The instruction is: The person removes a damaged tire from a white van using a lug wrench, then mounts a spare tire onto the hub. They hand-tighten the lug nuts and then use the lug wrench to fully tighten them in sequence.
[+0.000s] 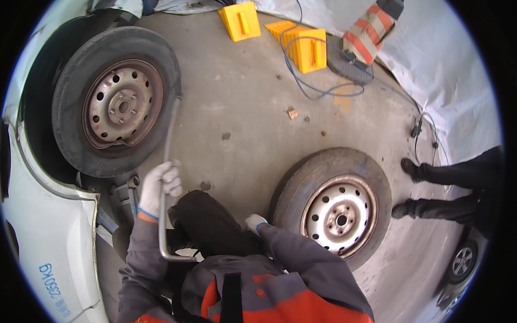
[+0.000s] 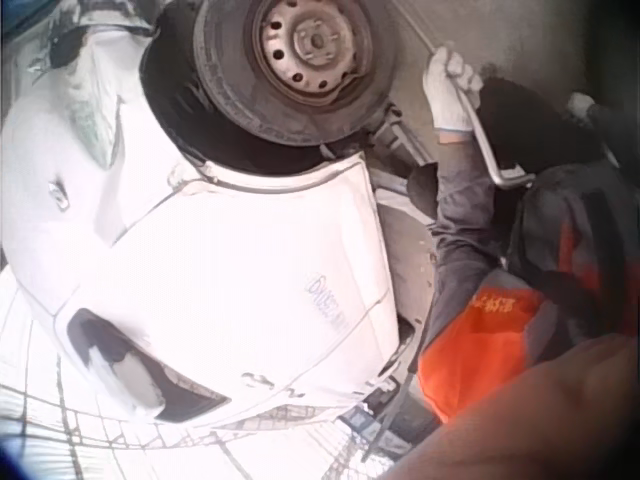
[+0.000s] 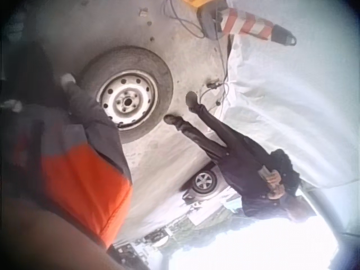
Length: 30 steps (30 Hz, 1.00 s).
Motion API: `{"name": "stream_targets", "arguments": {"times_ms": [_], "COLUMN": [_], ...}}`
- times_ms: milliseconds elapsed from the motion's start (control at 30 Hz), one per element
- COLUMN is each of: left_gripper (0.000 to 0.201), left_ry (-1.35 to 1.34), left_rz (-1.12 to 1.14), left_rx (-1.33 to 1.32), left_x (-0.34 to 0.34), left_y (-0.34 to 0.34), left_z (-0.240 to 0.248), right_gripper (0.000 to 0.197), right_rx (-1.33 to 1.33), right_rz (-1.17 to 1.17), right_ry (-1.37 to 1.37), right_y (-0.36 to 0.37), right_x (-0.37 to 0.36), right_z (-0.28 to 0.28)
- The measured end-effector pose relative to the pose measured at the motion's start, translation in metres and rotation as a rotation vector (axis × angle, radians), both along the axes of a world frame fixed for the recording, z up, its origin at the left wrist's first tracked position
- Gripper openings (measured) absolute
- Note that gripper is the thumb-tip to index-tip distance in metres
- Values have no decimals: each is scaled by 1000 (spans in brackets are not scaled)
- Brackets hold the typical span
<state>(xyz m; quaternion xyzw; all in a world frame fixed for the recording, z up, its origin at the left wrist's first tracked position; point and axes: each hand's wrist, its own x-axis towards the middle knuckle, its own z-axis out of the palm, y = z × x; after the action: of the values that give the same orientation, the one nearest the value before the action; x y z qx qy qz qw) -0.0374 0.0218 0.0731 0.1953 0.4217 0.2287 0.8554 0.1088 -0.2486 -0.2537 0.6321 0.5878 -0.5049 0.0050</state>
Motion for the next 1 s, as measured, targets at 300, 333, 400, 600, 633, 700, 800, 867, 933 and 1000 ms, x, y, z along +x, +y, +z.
{"name": "stream_targets", "arguments": {"times_ms": [300,333,400,600,633,700,800,867,933,1000], "left_gripper": [20,21,23,24,23,23,22,22,22,23], "left_ry": [160,143,121,84,100,139,148,176,191,194], "left_rz": [123,113,99,52,48,47,52,48,38,17], "left_rx": [152,123,69,54,69,100,137,164,187,201], "left_x": [-50,-49,-50,-43,-41,-41,-39,-40,-39,-40], "left_y": [-7,-5,-3,-7,-6,-9,-11,-12,-11,-11], "left_z": [10,9,3,7,9,12,15,16,17,17], "right_gripper": [44,44,43,38,40,42,38,37,38,40], "right_rx": [-622,-607,-406,-133,-250,-481,-354,-213,-173,-180], "right_rz": [-511,-556,-471,-220,-101,148,317,366,308,215], "right_ry": [-216,-278,-408,-329,-330,-324,-381,-451,-622,-781], "right_y": [11,11,16,40,33,27,26,34,51,73], "right_x": [-45,-49,-51,-33,-35,-39,-32,-21,-5,12], "right_z": [-23,-17,2,23,10,4,15,20,3,-10]}}
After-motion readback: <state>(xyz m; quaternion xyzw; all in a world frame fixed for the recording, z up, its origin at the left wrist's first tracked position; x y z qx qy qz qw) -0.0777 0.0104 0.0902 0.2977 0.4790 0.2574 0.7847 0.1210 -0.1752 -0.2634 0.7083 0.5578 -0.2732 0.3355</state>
